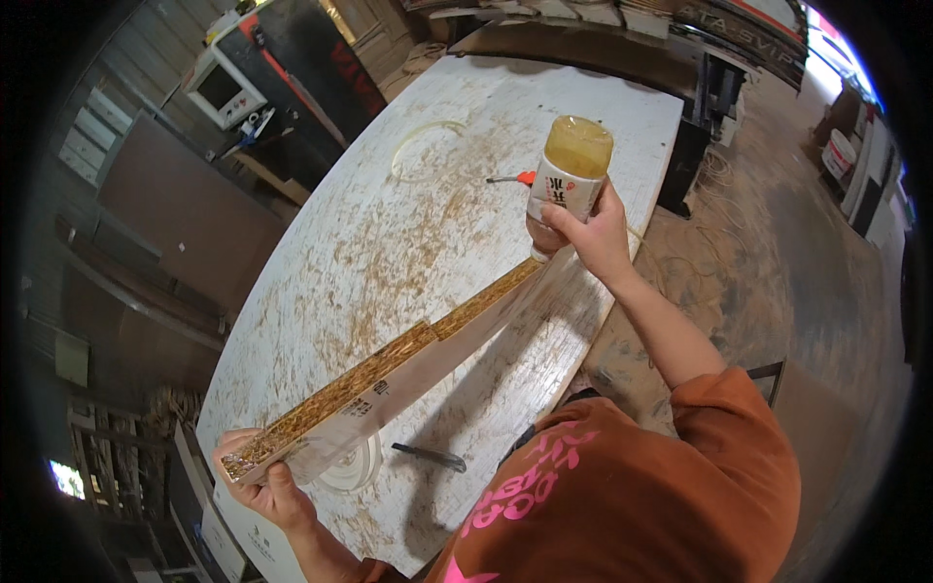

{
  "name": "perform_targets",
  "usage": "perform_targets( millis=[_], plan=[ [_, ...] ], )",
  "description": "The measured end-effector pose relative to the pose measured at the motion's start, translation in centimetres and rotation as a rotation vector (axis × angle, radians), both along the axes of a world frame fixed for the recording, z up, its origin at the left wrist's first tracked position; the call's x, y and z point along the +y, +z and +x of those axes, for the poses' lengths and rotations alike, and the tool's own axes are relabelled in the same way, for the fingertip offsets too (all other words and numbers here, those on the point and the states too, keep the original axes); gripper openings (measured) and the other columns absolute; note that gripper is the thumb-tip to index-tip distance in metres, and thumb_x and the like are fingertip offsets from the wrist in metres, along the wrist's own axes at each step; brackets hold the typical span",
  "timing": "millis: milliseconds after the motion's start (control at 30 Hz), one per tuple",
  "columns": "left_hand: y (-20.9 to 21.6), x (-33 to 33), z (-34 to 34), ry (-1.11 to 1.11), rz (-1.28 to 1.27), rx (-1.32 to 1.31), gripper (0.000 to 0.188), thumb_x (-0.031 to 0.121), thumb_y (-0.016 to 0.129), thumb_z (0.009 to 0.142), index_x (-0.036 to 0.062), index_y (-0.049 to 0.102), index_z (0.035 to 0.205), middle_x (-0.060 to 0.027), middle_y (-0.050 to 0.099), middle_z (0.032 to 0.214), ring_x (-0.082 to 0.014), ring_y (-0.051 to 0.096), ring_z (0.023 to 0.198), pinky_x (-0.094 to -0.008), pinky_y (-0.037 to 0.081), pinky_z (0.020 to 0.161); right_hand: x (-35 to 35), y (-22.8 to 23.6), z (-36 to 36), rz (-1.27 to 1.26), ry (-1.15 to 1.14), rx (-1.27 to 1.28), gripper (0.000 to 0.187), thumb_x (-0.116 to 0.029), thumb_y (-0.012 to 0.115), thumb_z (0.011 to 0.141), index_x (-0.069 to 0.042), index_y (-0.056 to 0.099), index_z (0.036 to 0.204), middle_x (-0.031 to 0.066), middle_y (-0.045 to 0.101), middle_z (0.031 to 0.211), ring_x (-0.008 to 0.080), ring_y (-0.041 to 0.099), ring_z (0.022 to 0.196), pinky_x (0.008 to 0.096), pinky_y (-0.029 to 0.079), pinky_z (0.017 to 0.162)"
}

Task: The person applies glue from a bottle onto the edges of white rectangular boards and a white flexible strip on a workbench. They handle the boards one at a time, apply glue along the edges, and place the boards back on the table.

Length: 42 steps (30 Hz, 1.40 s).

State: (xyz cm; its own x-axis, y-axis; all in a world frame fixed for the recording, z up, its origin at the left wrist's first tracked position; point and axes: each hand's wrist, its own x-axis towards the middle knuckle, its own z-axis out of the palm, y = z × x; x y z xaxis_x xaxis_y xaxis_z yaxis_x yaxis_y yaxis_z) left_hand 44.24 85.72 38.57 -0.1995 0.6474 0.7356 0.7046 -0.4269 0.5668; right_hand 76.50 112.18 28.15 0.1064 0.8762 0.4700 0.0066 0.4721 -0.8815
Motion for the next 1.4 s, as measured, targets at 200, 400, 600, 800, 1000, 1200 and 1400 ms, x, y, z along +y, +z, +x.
perform_targets(
  millis=[200, 400, 600, 800, 1000, 1200, 1400],
  plan=[
    [2.1, 3.6, 1.3, 0.051, -0.006, -0.052, 0.046, 0.042, 0.068, 0.085, 0.0019, 0.048, 0.098, -0.0049, 0.047, 0.089, -0.013, 0.045, 0.082, -0.0276, 0.04, 0.073, -0.2, 0.0, 1.0, -0.03, 0.092, 0.223, 0.047, -0.018, 0.075, 0.075, 0.0, 0.052, 0.112, 0.0136, 0.064, 0.105, 0.02, 0.063, 0.095, 0.0332, 0.051, 0.083],
    [4.6, 7.5, 1.1, -0.077, -0.042, -0.043, 0.049, 0.023, 0.064, 0.091, -0.0025, 0.043, 0.127, -0.0048, 0.056, 0.107, -0.0103, 0.053, 0.094, -0.0254, 0.043, 0.083, 1.0, 0.0, 1.9, -0.011, -0.197, 0.001, 0.047, -0.022, 0.076, 0.074, -0.001, 0.053, 0.11, 0.0136, 0.064, 0.104, 0.0208, 0.063, 0.094, 0.0331, 0.051, 0.081],
    [7.8, 11.5, 4.4, -0.183, -0.066, 0.101, 0.045, 0.024, 0.063, 0.091, -0.003, 0.046, 0.123, -0.0037, 0.057, 0.1, -0.0093, 0.051, 0.089, -0.0244, 0.042, 0.081, 2.3, 0.1, 3.9, -0.03, -0.035, 0.301, 0.047, -0.021, 0.076, 0.076, 0.0, 0.052, 0.109, 0.0124, 0.064, 0.104, 0.0193, 0.062, 0.094, 0.0332, 0.05, 0.082],
    [10.1, 15.2, 8.4, -0.139, -0.094, 0.133, 0.029, 0.021, 0.058, 0.092, 0.0, 0.051, 0.112, -0.0021, 0.056, 0.092, -0.0083, 0.049, 0.082, -0.0219, 0.04, 0.076, 3.5, -1.0, 6.3, -0.099, -0.253, 0.166, 0.048, -0.021, 0.077, 0.076, 0.001, 0.051, 0.111, 0.0116, 0.063, 0.103, 0.0187, 0.062, 0.095, 0.0333, 0.05, 0.084],
    [11.5, 17.6, 11.6, -0.153, -0.1, 0.159, 0.029, 0.02, 0.059, 0.092, -0.0003, 0.051, 0.111, -0.0022, 0.056, 0.091, -0.0073, 0.049, 0.081, -0.0203, 0.04, 0.074, 5.5, -1.6, 7.5, -0.118, -0.161, 0.365, 0.049, -0.02, 0.077, 0.075, -0.001, 0.051, 0.11, 0.0127, 0.064, 0.103, 0.0205, 0.063, 0.095, 0.0337, 0.049, 0.085],
    [12.6, 20.0, 13.2, -0.136, -0.116, 0.181, 0.032, 0.022, 0.061, 0.092, -0.0002, 0.052, 0.112, -0.0023, 0.056, 0.09, -0.0071, 0.049, 0.08, -0.02, 0.039, 0.073, 5.4, -1.9, 8.9, -0.038, -0.361, -0.038, 0.052, -0.03, 0.079, 0.071, -0.003, 0.052, 0.107, 0.012, 0.066, 0.094, 0.0236, 0.062, 0.087, 0.0379, 0.046, 0.08],
    [12.8, 21.7, 14.3, -0.163, -0.104, 0.236, 0.032, 0.026, 0.062, 0.091, 0.0011, 0.054, 0.11, -0.0016, 0.056, 0.089, -0.0068, 0.05, 0.077, -0.02, 0.04, 0.071, 6.3, -2.1, 9.9, 0.077, -0.481, -0.4, 0.052, -0.039, 0.08, 0.066, -0.008, 0.054, 0.099, 0.0118, 0.066, 0.086, 0.0265, 0.06, 0.078, 0.038, 0.04, 0.073]
  ],
)
